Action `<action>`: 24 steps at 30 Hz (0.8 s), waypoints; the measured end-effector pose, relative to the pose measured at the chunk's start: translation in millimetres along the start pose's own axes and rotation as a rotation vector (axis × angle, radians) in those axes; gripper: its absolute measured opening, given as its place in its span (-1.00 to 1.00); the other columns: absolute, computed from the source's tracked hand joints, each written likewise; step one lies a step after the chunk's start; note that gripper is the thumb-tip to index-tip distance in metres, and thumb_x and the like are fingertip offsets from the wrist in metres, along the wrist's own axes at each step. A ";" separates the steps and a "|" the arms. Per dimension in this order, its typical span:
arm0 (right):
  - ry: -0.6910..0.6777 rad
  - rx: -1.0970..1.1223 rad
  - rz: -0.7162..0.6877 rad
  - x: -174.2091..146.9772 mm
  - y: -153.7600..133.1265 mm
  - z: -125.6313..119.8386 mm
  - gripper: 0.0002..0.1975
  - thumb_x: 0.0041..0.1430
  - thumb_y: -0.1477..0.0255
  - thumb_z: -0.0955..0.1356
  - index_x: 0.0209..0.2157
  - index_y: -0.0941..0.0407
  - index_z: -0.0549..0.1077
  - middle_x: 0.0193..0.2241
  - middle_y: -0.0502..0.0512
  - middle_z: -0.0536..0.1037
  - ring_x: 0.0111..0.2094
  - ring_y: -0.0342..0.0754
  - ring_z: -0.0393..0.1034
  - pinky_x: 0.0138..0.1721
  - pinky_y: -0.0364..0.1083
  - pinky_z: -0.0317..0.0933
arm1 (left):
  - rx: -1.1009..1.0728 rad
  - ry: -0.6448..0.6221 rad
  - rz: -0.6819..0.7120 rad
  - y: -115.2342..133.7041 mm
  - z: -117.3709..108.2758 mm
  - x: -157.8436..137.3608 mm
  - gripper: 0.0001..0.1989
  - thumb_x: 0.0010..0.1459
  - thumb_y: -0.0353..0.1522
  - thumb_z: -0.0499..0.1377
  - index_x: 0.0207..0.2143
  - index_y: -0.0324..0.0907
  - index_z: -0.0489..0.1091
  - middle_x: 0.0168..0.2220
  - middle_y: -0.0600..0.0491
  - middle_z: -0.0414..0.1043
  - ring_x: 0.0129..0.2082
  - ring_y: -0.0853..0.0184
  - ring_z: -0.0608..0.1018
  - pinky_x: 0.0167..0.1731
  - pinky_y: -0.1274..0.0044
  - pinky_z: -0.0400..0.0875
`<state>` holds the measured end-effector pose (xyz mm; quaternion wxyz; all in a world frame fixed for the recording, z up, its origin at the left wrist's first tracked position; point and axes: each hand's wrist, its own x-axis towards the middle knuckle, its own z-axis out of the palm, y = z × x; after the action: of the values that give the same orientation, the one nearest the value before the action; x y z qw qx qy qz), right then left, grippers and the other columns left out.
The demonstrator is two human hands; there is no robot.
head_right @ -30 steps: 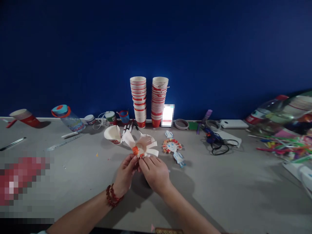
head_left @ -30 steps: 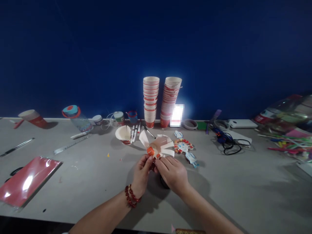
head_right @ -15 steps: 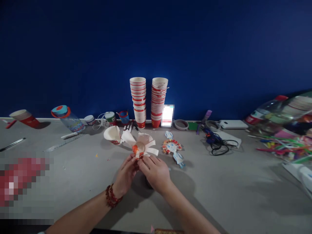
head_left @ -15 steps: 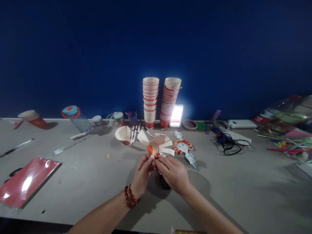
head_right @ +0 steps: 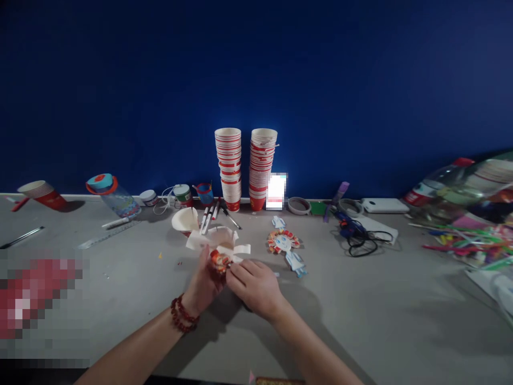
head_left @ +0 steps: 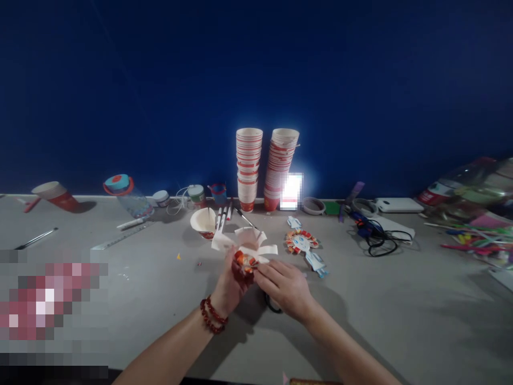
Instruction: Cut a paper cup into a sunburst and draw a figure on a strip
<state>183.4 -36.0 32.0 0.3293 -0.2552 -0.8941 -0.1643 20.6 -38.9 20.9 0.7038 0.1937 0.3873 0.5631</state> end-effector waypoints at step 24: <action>-0.132 0.345 0.283 -5.8 13.7 -9.2 -0.68 0.31 0.36 0.31 0.06 0.11 0.40 -0.33 0.10 0.60 -0.42 -0.09 0.47 -0.42 -0.17 0.24 | -0.111 -0.072 -0.117 0.8 -8.3 5.9 -0.70 0.12 -0.16 0.26 -0.39 -0.25 0.47 -0.39 -0.07 0.55 -0.42 0.28 0.58 -0.38 0.47 0.48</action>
<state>199.5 -31.1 36.6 0.3287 -0.3283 -0.8838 0.0557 14.1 -34.5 14.3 0.7586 0.1515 0.3408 0.5342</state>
